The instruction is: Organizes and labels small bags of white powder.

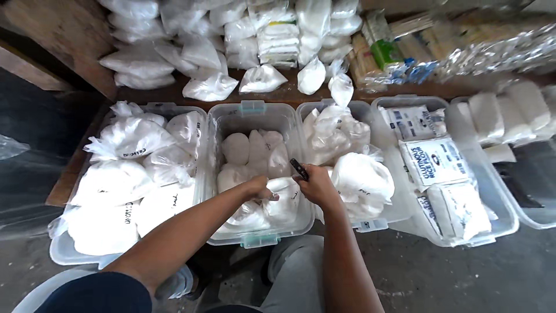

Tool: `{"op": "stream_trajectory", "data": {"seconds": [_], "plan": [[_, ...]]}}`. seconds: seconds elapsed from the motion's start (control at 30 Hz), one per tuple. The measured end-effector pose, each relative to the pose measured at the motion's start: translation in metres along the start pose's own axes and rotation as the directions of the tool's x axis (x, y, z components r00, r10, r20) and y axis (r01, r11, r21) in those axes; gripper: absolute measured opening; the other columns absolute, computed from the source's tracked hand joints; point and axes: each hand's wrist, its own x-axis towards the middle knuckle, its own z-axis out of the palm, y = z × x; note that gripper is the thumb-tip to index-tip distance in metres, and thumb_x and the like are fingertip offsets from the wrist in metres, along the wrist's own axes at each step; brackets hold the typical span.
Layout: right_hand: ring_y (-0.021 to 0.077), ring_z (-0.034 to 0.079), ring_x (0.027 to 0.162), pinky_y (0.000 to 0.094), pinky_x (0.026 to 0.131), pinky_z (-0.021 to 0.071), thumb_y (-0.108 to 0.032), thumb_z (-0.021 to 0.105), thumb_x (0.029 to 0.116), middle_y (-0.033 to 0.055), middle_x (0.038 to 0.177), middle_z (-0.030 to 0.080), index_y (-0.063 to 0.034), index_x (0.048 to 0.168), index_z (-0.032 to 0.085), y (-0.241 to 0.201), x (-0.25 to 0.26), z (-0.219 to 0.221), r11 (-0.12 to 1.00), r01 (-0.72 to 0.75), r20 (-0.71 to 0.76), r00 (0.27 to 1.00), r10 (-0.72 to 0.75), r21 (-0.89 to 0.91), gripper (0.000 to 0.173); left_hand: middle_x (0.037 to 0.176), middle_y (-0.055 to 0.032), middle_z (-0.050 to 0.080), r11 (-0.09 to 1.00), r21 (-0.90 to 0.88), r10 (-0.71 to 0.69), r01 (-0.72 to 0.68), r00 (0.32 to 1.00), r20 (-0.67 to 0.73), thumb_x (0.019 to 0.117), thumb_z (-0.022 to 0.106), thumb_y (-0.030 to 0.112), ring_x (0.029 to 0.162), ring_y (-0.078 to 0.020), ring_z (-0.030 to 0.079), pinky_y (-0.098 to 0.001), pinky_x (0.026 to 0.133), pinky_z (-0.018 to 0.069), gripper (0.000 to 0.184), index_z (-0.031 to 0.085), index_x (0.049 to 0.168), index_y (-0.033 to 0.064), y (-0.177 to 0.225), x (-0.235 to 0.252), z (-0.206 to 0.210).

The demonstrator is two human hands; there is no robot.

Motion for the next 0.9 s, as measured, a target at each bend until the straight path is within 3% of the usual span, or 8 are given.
{"op": "stream_trajectory", "data": {"seconds": [0.1, 0.27, 0.4, 0.57, 0.67, 0.77, 0.87, 0.9], "plan": [[0.0267, 0.067, 0.083, 0.0460, 0.080, 0.0544, -0.016, 0.063, 0.1014, 0.0168, 0.093, 0.068, 0.0000, 0.114, 0.069, -0.002, -0.001, -0.001, 1.000, -0.003, -0.008, 1.000, 0.003, -0.006, 0.021, 0.116, -0.0217, 0.063, 1.000, -0.012, -0.014, 0.015, 0.998, 0.054, 0.0989, 0.069, 0.019, 0.097, -0.0249, 0.067, -0.0426, 0.087, 0.0569, 0.047, 0.050, 0.133, -0.0077, 0.000, 0.006, -0.002], [0.0262, 0.067, 0.079, 0.0454, 0.078, 0.0552, -0.016, 0.061, 0.1022, 0.0168, 0.092, 0.067, 0.0005, 0.114, 0.068, -0.001, 0.000, 0.002, 1.000, 0.002, 0.067, 0.998, 0.000, -0.029, 0.021, 0.133, -0.0332, 0.057, 0.885, 0.451, 0.171, -0.110, 0.981, -0.095, 0.0896, 0.081, 0.023, 0.127, -0.0498, 0.054, -0.0661, 0.105, 0.0426, 0.065, 0.051, 0.139, -0.0091, 0.041, -0.003, -0.016], [0.0284, 0.069, 0.087, 0.0472, 0.083, 0.0554, -0.012, 0.060, 0.1001, 0.0189, 0.101, 0.070, 0.0015, 0.122, 0.068, 0.000, -0.001, -0.002, 0.998, 0.037, 0.023, 0.999, -0.036, -0.051, 0.027, 0.133, -0.0362, 0.056, 0.866, 0.444, 0.241, -0.229, 0.970, 0.032, 0.1000, 0.066, 0.038, 0.129, -0.0498, 0.053, -0.0651, 0.106, 0.0413, 0.059, 0.059, 0.124, -0.0162, 0.031, 0.010, 0.021], [0.0315, 0.069, 0.092, 0.0488, 0.087, 0.0547, -0.012, 0.058, 0.1010, 0.0208, 0.103, 0.070, 0.0031, 0.122, 0.066, -0.009, 0.004, 0.001, 0.994, 0.073, 0.038, 0.997, -0.069, -0.087, 0.027, 0.150, -0.0375, 0.040, 0.864, 0.486, 0.186, -0.133, 0.981, -0.063, 0.1048, 0.054, 0.045, 0.136, -0.0513, 0.047, -0.0627, 0.109, 0.0412, 0.080, 0.030, 0.150, -0.0158, 0.023, -0.011, 0.051], [0.0332, 0.069, 0.096, 0.0511, 0.089, 0.0529, -0.012, 0.059, 0.0999, 0.0214, 0.104, 0.069, 0.0029, 0.121, 0.066, -0.012, 0.009, 0.005, 0.991, 0.069, 0.105, 0.993, -0.057, -0.112, 0.026, 0.158, -0.0293, 0.039, 0.838, 0.499, 0.338, -0.222, 0.928, -0.155, 0.1097, 0.040, 0.044, 0.147, -0.0453, 0.037, -0.0606, 0.117, 0.0314, 0.069, 0.033, 0.156, -0.0054, 0.004, -0.002, 0.069], [0.0318, 0.069, 0.091, 0.0499, 0.086, 0.0546, -0.011, 0.058, 0.1005, 0.0208, 0.102, 0.069, 0.0025, 0.122, 0.065, -0.011, 0.009, 0.010, 0.995, 0.045, 0.128, 0.991, -0.034, -0.091, 0.027, 0.170, -0.0241, 0.012, 0.858, 0.445, 0.335, -0.257, 0.936, -0.106, 0.1103, 0.033, 0.047, 0.158, -0.0423, 0.010, -0.0647, 0.124, 0.0090, 0.074, 0.011, 0.165, 0.0025, -0.007, 0.008, 0.074], [0.0308, 0.069, 0.086, 0.0493, 0.083, 0.0555, -0.011, 0.058, 0.1005, 0.0200, 0.098, 0.069, 0.0037, 0.119, 0.066, -0.009, 0.009, 0.007, 0.998, 0.015, 0.063, 0.998, -0.011, -0.065, 0.024, 0.160, -0.0279, 0.036, 0.823, 0.525, 0.368, -0.216, 0.908, -0.202, 0.1075, 0.045, 0.046, 0.145, -0.0488, 0.038, -0.0689, 0.111, 0.0346, 0.071, 0.032, 0.158, -0.0024, -0.008, -0.007, 0.044], [0.0304, 0.070, 0.085, 0.0488, 0.083, 0.0559, -0.010, 0.058, 0.1007, 0.0198, 0.097, 0.069, 0.0042, 0.118, 0.066, -0.006, 0.008, 0.007, 0.998, 0.008, 0.050, 0.999, -0.004, -0.063, 0.024, 0.165, -0.0262, 0.028, 0.845, 0.518, 0.312, -0.135, 0.910, -0.272, 0.1075, 0.042, 0.051, 0.150, -0.0484, 0.031, -0.0706, 0.114, 0.0288, 0.075, 0.024, 0.162, 0.0017, -0.011, -0.012, 0.029]]}}
